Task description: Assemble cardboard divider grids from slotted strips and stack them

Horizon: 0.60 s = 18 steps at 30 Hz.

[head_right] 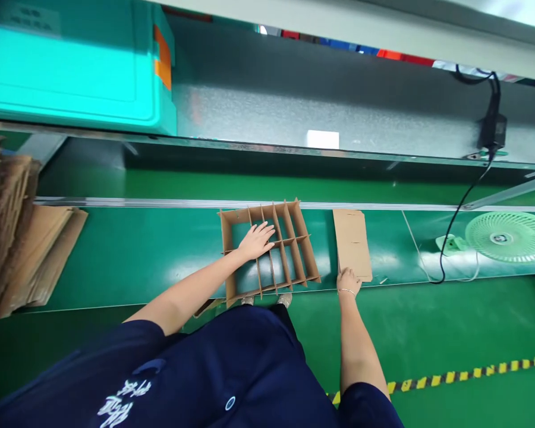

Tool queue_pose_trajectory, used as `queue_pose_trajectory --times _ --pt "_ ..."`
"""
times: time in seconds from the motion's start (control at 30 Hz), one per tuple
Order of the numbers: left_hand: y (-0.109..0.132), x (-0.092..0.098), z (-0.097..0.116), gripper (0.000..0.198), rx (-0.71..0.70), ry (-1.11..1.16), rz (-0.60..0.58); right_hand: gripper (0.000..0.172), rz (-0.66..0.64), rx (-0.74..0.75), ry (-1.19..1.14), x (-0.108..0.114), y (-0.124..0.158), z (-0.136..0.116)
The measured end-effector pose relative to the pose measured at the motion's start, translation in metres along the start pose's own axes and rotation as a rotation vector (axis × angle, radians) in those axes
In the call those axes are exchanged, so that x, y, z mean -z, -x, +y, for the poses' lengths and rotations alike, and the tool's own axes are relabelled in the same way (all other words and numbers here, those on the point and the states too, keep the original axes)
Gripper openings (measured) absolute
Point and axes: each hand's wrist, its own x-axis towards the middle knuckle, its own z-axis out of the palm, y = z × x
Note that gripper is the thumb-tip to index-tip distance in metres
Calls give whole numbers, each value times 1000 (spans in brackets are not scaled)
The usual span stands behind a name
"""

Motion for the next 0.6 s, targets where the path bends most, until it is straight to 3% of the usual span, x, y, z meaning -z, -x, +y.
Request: queue_pose_trajectory --times 0.07,0.17,0.27,0.4,0.5,0.6 --pt "-1 0 1 50 -2 28 3 38 31 -85 -37 24 9 10" --pt "-1 7 -2 46 -6 94 33 43 232 -235 -136 71 35 29" --pt "7 24 -16 40 58 157 163 41 378 -92 -343 113 84 33" --pt "37 45 -51 36 258 197 330 43 237 194 -564 130 161 -18" --pt "64 44 -71 34 322 212 284 44 222 373 -458 117 197 -76" --pt "81 33 -76 33 272 204 180 45 291 481 -317 102 208 -119"
